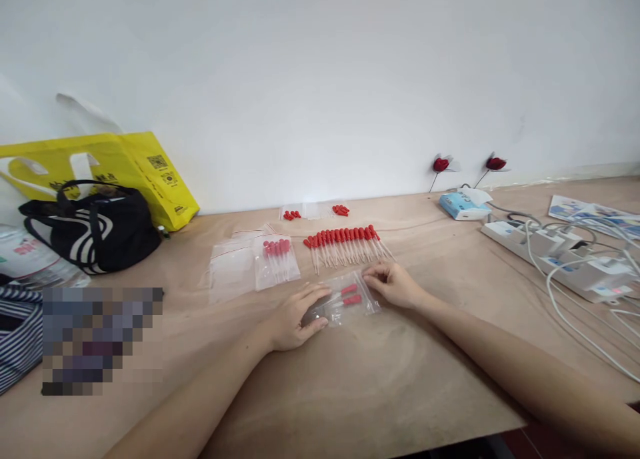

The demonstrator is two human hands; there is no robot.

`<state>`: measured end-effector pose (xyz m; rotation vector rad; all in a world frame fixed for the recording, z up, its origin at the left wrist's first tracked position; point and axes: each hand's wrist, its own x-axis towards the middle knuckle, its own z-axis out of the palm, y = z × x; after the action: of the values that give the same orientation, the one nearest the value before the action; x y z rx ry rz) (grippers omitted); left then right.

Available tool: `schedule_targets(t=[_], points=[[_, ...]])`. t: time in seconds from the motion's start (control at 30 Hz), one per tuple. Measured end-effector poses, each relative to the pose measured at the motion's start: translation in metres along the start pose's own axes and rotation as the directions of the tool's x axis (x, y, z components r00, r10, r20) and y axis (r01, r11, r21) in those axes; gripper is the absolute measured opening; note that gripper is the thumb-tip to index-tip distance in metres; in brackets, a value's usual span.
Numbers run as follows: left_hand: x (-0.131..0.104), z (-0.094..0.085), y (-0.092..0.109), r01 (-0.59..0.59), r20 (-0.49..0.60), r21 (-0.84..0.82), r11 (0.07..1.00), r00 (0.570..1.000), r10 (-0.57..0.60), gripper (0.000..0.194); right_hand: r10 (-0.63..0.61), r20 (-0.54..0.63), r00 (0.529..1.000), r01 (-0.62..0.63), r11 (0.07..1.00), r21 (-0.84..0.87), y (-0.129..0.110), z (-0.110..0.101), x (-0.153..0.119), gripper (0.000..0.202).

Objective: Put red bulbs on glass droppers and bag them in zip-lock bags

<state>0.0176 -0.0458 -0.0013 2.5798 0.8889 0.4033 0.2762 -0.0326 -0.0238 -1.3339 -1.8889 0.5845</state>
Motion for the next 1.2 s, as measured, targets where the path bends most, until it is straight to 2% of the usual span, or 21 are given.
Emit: schedule_targets(t=[0.1, 0.2, 0.27, 0.4, 0.6, 0.7, 0.8, 0.9, 1.0, 1.07, 1.13, 1.2], points=[[0.005, -0.001, -0.006, -0.033, -0.085, 0.031, 0.999, 0.996, 0.035, 0.035, 0.160, -0.193, 0.968, -0.173, 0.984, -0.052, 0.021, -0.017, 0.027, 0.019], [0.007, -0.002, -0.010, -0.017, -0.122, 0.063, 0.998, 0.992, 0.025, 0.032, 0.357, -0.358, 0.863, -0.393, 0.919, -0.030, 0.041, -0.029, 0.058, 0.026], [0.008, -0.002, -0.012, -0.020, -0.125, 0.067, 0.998, 0.992, 0.029, 0.031, 0.431, -0.366, 0.825, -0.479, 0.877, -0.046, 0.050, -0.033, 0.077, 0.030], [0.006, -0.002, -0.012, -0.018, -0.110, 0.049, 0.999, 0.994, 0.023, 0.032, 0.468, -0.333, 0.819, -0.505, 0.862, -0.033, 0.061, -0.028, 0.106, 0.030], [0.003, -0.002, -0.012, 0.008, -0.085, 0.013, 1.000, 0.996, -0.007, 0.035, 0.541, -0.304, 0.784, -0.557, 0.830, 0.042, 0.071, -0.017, 0.124, 0.023], [0.002, -0.002, -0.012, 0.023, -0.072, 0.004, 1.000, 0.997, -0.023, 0.035, 0.570, -0.319, 0.757, -0.565, 0.817, 0.116, 0.072, -0.016, 0.125, 0.020], [0.002, -0.002, -0.012, 0.033, -0.066, -0.001, 0.999, 0.997, -0.033, 0.035, 0.590, -0.330, 0.737, -0.546, 0.807, 0.224, 0.070, -0.025, 0.122, 0.019], [0.002, -0.002, -0.012, 0.033, -0.073, 0.000, 0.999, 0.997, -0.033, 0.036, 0.584, -0.321, 0.746, -0.483, 0.805, 0.343, 0.063, -0.042, 0.110, 0.023], [0.003, -0.003, -0.010, 0.031, -0.082, 0.014, 0.999, 0.996, -0.030, 0.036, 0.562, -0.319, 0.763, -0.407, 0.801, 0.439, 0.054, -0.052, 0.087, 0.024], [0.003, -0.003, -0.010, 0.024, -0.083, 0.021, 0.999, 0.996, -0.022, 0.036, 0.549, -0.329, 0.769, -0.355, 0.794, 0.494, 0.046, -0.050, 0.066, 0.021], [0.003, -0.003, -0.010, 0.021, -0.083, 0.023, 1.000, 0.996, -0.019, 0.036, 0.530, -0.338, 0.777, -0.233, 0.742, 0.629, 0.038, -0.039, 0.046, 0.021], [0.003, -0.003, -0.010, 0.021, -0.084, 0.027, 0.999, 0.996, -0.018, 0.036, 0.528, -0.327, 0.784, -0.204, 0.716, 0.668, 0.031, -0.026, 0.030, 0.025]])
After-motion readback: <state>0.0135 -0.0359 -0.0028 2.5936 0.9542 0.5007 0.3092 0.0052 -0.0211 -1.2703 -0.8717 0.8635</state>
